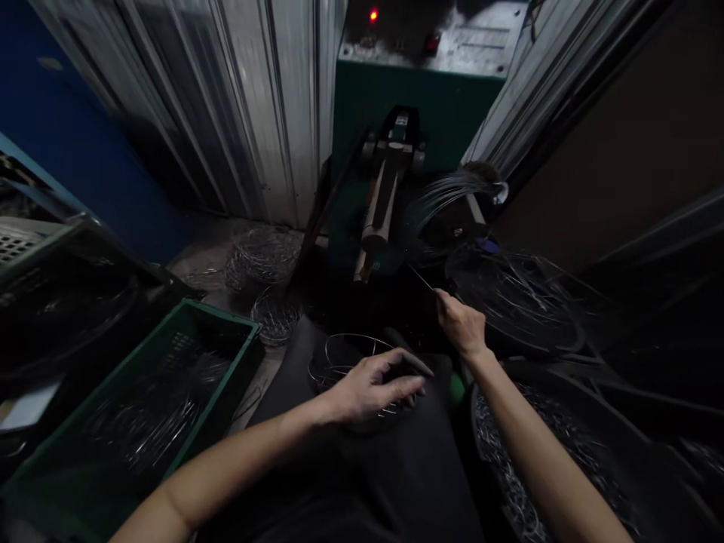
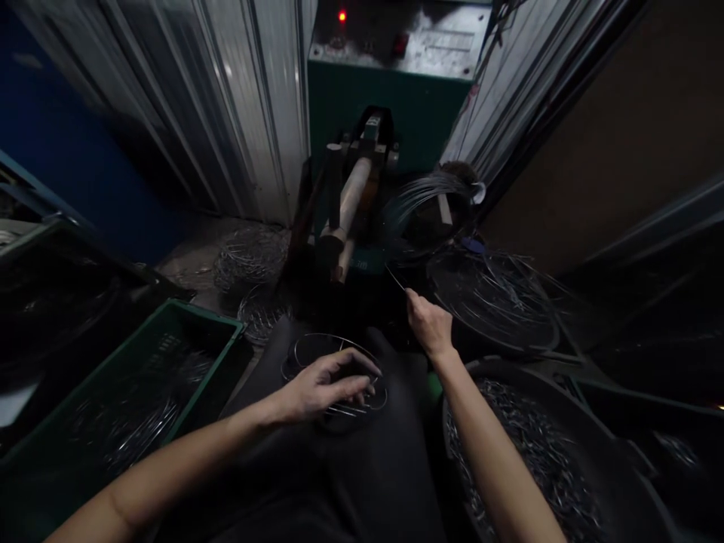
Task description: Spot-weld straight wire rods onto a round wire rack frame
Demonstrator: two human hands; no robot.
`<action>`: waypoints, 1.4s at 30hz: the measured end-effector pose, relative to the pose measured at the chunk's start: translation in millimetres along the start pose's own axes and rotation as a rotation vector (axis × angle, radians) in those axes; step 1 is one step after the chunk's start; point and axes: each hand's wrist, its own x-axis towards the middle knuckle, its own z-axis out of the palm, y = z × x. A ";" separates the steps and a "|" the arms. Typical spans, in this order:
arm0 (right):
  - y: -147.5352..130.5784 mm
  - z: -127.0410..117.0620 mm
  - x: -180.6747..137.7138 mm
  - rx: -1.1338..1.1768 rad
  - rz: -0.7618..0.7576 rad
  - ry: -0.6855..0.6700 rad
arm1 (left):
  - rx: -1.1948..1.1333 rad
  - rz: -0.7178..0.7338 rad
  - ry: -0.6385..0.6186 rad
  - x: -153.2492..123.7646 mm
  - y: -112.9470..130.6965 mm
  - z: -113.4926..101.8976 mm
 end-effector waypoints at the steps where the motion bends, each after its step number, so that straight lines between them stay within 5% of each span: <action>1: 1.0 -4.0 -1.6 -0.015 0.021 0.022 | 0.023 0.004 0.015 1.3 -0.6 0.0; 6: 22.7 -30.2 -12.7 -0.101 0.317 0.045 | 0.118 0.094 0.137 20.1 4.9 -13.2; 10: 34.7 -32.6 -28.6 -0.051 0.336 -0.006 | 0.125 0.102 0.205 56.0 9.5 -16.4; 18: 37.6 -52.2 -27.7 0.048 0.411 0.195 | 0.786 0.219 0.117 181.4 27.0 -1.6; 24: 46.5 -81.1 -31.9 0.222 0.405 0.330 | 1.160 0.051 0.040 258.6 19.6 -23.5; 33: 112.4 -70.7 -75.2 0.661 0.944 0.467 | 1.121 -0.034 0.079 277.8 -12.6 -53.4; 38: 107.9 -61.2 -80.2 1.152 1.214 0.535 | 1.014 0.020 0.090 274.8 -13.7 -52.3; 42: 89.9 -59.5 -76.8 1.261 1.330 0.341 | 0.924 0.021 0.011 267.3 -18.1 -46.4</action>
